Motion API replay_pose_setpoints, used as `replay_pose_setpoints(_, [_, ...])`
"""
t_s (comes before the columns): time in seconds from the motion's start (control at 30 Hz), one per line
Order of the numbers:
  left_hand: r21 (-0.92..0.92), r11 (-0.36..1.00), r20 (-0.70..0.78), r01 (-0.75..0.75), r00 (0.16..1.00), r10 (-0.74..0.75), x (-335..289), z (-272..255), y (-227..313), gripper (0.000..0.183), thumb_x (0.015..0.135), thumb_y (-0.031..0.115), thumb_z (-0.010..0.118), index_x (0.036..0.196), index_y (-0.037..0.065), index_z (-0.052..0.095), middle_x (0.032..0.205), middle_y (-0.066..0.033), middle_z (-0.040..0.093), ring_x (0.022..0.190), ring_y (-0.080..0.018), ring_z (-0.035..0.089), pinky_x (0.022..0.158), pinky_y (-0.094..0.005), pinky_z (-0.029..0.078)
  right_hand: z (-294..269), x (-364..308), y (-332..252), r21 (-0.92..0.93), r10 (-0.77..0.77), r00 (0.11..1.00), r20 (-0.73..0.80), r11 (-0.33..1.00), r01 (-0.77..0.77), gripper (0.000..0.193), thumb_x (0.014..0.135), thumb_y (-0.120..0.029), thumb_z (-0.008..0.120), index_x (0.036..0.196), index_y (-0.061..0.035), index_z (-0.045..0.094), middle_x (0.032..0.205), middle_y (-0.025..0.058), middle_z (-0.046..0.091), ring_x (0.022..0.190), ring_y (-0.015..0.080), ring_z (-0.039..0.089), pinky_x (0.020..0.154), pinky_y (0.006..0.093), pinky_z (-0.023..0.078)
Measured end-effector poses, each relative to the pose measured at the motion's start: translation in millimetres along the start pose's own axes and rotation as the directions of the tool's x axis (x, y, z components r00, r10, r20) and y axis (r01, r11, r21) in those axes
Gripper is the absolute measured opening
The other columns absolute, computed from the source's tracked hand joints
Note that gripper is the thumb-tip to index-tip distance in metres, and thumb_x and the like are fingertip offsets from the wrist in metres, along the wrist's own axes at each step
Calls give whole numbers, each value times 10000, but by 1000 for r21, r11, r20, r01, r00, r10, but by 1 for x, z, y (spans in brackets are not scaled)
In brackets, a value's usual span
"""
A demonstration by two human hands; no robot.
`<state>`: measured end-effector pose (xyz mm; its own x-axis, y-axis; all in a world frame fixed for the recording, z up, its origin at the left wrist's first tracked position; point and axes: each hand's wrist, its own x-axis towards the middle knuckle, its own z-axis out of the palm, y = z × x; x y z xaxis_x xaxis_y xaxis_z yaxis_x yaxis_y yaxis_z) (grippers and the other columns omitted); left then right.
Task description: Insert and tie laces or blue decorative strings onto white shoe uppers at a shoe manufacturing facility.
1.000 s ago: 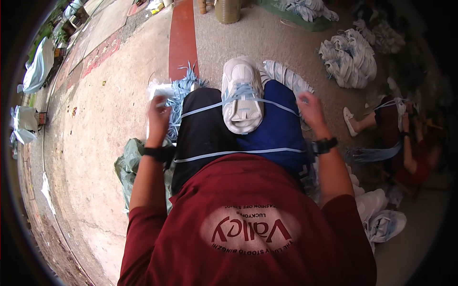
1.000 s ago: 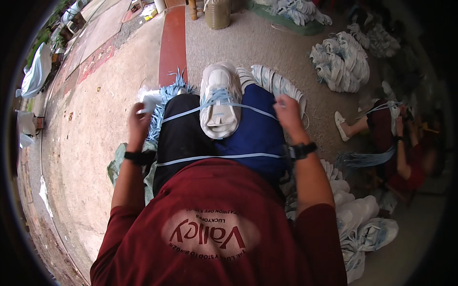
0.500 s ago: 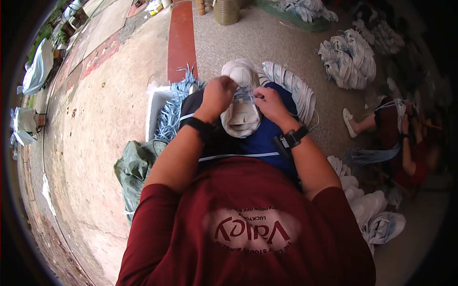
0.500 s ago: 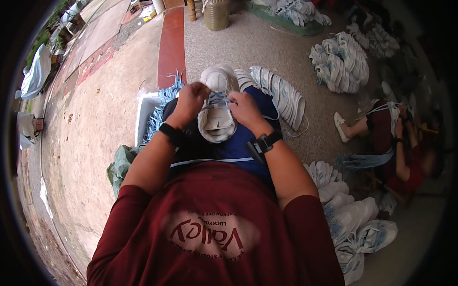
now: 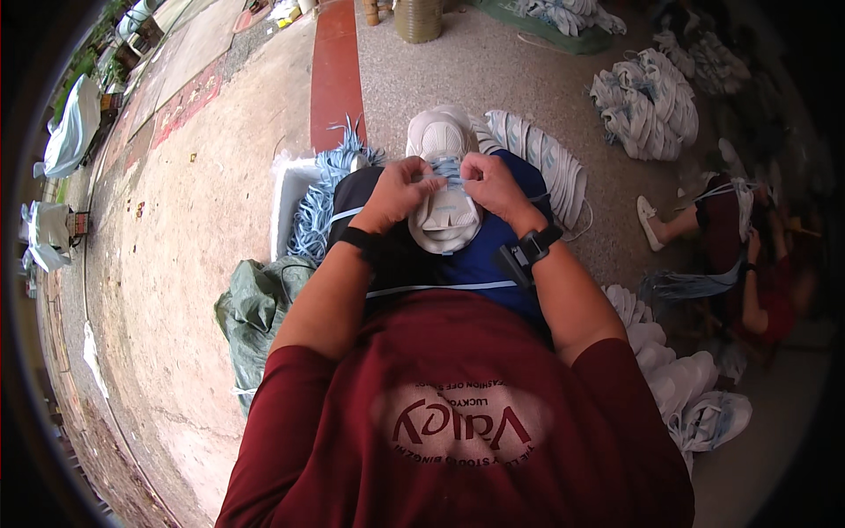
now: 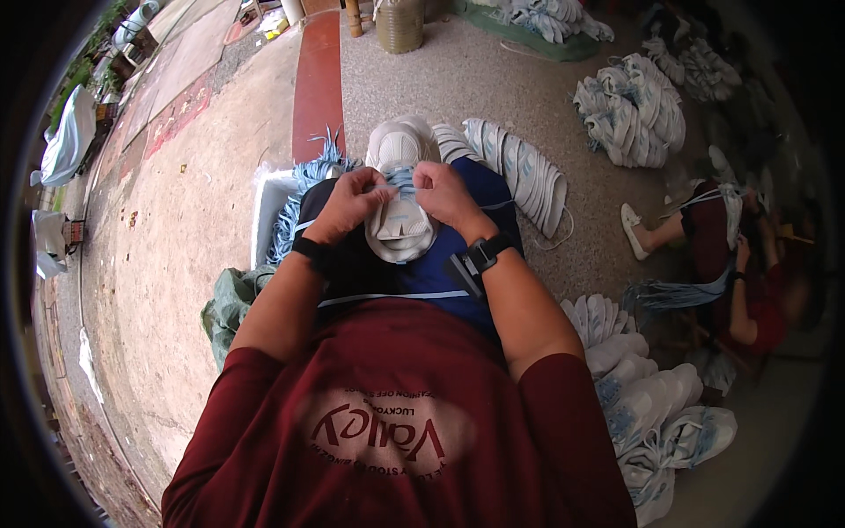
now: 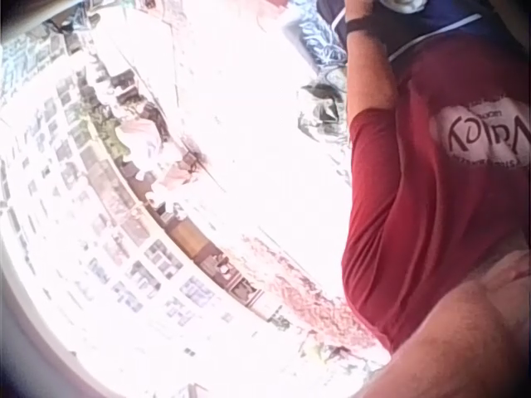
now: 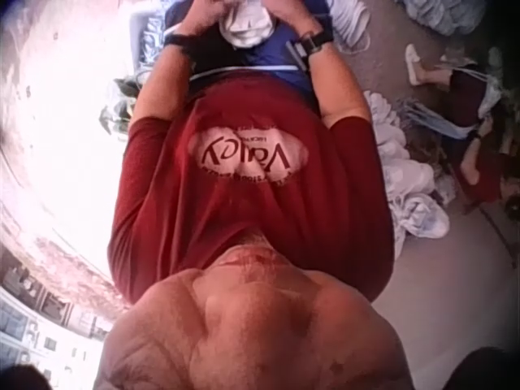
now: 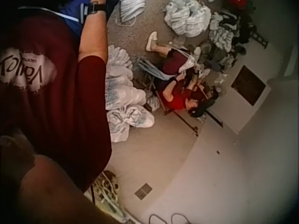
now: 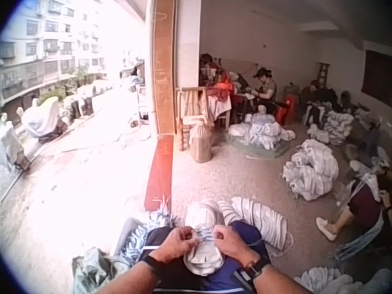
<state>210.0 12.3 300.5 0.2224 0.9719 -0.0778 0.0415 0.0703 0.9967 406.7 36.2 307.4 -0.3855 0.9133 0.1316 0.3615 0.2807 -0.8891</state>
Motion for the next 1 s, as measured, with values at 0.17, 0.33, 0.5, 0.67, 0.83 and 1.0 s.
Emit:
replay_pose_setpoints(0.17, [380, 925, 27, -9, 1000, -1, 9, -10, -4, 393, 671, 243, 763, 859, -51, 582, 761, -116, 631, 710, -157, 578, 649, -303, 460, -1, 10, -11, -225, 74, 989, 128, 973, -43, 92, 634, -78, 592, 663, -20, 527, 553, 21, 469, 542, 90, 438, 485, 260, 357])
replay_pose_setpoints(0.33, [311, 948, 103, 73, 989, -110, 21, -15, -7, 378, 683, 200, 766, 910, -41, 582, 787, -68, 608, 728, -129, 552, 663, -268, 447, 4, 9, -3, -222, 71, 992, 104, 974, -47, 138, 634, -118, 624, 610, -19, 532, 520, 49, 461, 527, 103, 446, 476, 307, 363])
replay_pose_setpoints(0.5, [66, 976, 194, 206, 957, -216, 22, -16, 1, 292, 734, 156, 724, 935, -1, 582, 822, -15, 593, 762, -100, 538, 726, -231, 430, 19, 13, 12, -201, 219, 976, -5, 956, -216, 280, 650, -277, 600, 661, 3, 601, 686, 220, 577, 669, 367, 584, 575, 403, 453])
replay_pose_setpoints(0.67, [114, 978, 126, 175, 974, -189, 21, -24, -13, 179, 755, 123, 674, 865, 27, 570, 789, -9, 580, 746, -87, 531, 680, -249, 427, 21, 4, -11, -200, 108, 979, -172, 969, -142, 245, 684, -209, 644, 613, 13, 567, 616, 191, 565, 602, 344, 584, 542, 395, 443])
replay_pose_setpoints(0.83, [741, 669, -259, -65, 891, 373, 4, -3, 4, 113, 754, 104, 632, 782, 8, 578, 687, -121, 604, 618, -202, 594, 562, -310, 452, 14, 4, -13, -184, 15, 993, -114, 982, -35, 200, 693, -128, 656, 605, 10, 542, 590, 163, 565, 574, 309, 584, 517, 365, 434])
replay_pose_setpoints(1.0, [663, 749, -272, -15, 927, 260, 1, -5, 9, 130, 754, 138, 666, 721, 28, 604, 663, -94, 612, 568, -179, 576, 521, -310, 438, 9, -2, -8, -9, 7, 995, -104, 1000, -8, 185, 694, -126, 673, 688, 1, 538, 586, 131, 563, 539, 269, 570, 502, 346, 425])
